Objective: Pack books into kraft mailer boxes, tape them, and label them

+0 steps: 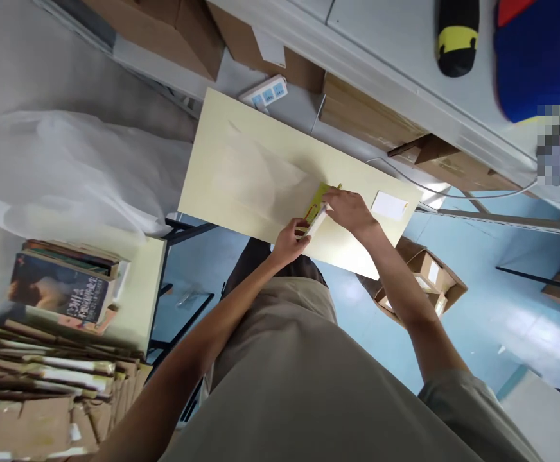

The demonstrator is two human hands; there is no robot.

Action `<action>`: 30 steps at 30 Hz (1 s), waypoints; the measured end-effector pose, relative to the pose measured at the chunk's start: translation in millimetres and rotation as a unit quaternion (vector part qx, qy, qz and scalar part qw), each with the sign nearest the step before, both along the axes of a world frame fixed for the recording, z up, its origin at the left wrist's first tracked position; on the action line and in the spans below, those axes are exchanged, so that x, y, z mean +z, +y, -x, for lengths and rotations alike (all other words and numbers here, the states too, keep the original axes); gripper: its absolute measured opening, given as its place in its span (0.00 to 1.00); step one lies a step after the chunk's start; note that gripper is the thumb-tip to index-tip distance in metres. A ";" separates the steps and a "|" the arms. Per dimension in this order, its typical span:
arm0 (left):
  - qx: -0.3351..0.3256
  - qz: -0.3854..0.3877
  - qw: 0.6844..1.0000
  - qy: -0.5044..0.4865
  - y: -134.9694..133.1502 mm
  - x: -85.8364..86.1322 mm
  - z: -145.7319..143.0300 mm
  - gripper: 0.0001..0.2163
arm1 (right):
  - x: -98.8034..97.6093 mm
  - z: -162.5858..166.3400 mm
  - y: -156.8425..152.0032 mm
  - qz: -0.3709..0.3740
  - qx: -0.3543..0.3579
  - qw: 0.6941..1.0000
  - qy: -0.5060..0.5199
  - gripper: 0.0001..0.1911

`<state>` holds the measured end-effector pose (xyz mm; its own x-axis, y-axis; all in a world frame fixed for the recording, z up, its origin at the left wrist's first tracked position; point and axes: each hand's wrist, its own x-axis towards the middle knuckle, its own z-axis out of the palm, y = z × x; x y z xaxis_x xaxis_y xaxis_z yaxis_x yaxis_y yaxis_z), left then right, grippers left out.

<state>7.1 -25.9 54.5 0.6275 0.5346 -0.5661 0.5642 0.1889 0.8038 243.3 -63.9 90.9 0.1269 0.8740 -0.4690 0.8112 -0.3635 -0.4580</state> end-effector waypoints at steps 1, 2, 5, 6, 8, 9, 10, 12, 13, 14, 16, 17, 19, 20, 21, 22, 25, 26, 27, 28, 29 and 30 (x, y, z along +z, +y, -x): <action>0.031 0.004 0.999 0.010 4.8 -0.5 4.9 0.16 | -0.9 -0.3 11.8 -0.004 0.016 1.000 0.002 0.10; 0.058 0.004 0.998 0.021 10.2 -1.2 10.0 0.14 | -1.3 0.7 23.5 -0.005 0.032 0.999 0.005 0.08; 0.109 -0.016 0.993 0.047 29.4 -4.1 26.6 0.09 | -3.5 9.5 56.7 -0.011 0.060 0.998 0.024 0.06; 0.120 -0.029 0.991 0.053 36.2 -5.2 31.8 0.09 | -5.7 13.7 66.7 -0.018 0.061 0.998 0.030 0.06; 0.137 -0.050 0.987 0.063 49.4 -8.1 40.6 0.09 | -13.7 22.3 85.1 -0.030 0.061 0.997 0.035 0.06; 0.146 -0.055 0.985 0.068 55.5 -10.2 43.8 0.09 | -19.4 26.6 93.5 -0.032 0.061 0.997 0.033 0.06; 0.154 -0.057 0.984 0.073 61.3 -12.9 46.1 0.09 | -25.9 30.7 101.3 -0.032 0.060 0.997 0.030 0.06; 0.163 -0.058 0.981 0.087 72.0 -20.2 48.9 0.08 | -40.7 38.9 115.2 -0.025 0.054 0.998 0.021 0.07; 0.161 -0.061 0.980 0.098 77.2 -24.7 49.7 0.08 | -48.6 43.1 121.2 -0.020 0.047 0.999 0.018 0.07; 0.155 -0.068 0.979 0.112 82.4 -29.6 50.5 0.07 | -56.6 47.5 126.7 -0.013 0.039 0.999 0.016 0.07; 0.123 -0.090 0.979 0.139 92.9 -39.6 52.9 0.05 | -72.0 57.0 136.1 0.004 0.015 1.000 0.008 0.07; 0.097 -0.103 0.979 0.148 98.4 -44.3 54.7 0.06 | -79.1 62.0 140.0 0.011 -0.001 1.000 0.005 0.07; 0.032 -0.129 0.978 0.159 110.0 -52.3 59.7 0.10 | -91.0 72.0 146.5 0.018 -0.040 0.999 0.005 0.07; -0.005 -0.139 0.977 0.162 116.4 -55.3 62.6 0.12 | -95.5 76.7 149.0 0.018 -0.062 0.998 0.008 0.07; -0.041 -0.148 0.974 0.164 123.4 -57.5 65.9 0.13 | -99.0 81.0 151.1 0.017 -0.084 0.996 0.012 0.08; -0.070 -0.157 0.971 0.165 131.3 -59.0 69.2 0.14 | -101.4 84.9 152.8 0.016 -0.101 0.995 0.016 0.08; -0.085 -0.202 0.960 0.173 162.8 -60.4 77.9 0.16 | -102.9 94.5 155.2 0.021 -0.117 0.993 0.014 0.13; -0.068 -0.228 0.955 0.177 176.1 -60.5 79.6 0.18 | -101.9 97.2 155.2 0.024 -0.114 0.993 0.009 0.15; -0.046 -0.254 0.949 0.182 190.3 -60.8 80.4 0.20 | -100.3 100.1 154.8 0.026 -0.114 0.993 0.004 0.17; -0.027 -0.275 0.942 0.189 205.0 -61.3 80.1 0.23 | -98.4 103.2 154.1 0.025 -0.117 0.993 -0.001 0.19; -0.013 -0.287 0.937 0.197 219.6 -62.3 78.4 0.26 | -96.3 106.9 153.2 0.021 -0.124 0.992 -0.006 0.21; -0.005 -0.286 0.935 0.208 233.3 -63.6 75.6 0.29 | -94.0 111.5 152.2 0.016 -0.134 0.991 -0.009 0.22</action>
<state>-68.4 207.5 -9.1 0.4234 0.8199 -0.3854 0.8504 -0.2130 0.4810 131.8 88.3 -3.1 0.3613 0.7928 -0.4909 0.6920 -0.5808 -0.4287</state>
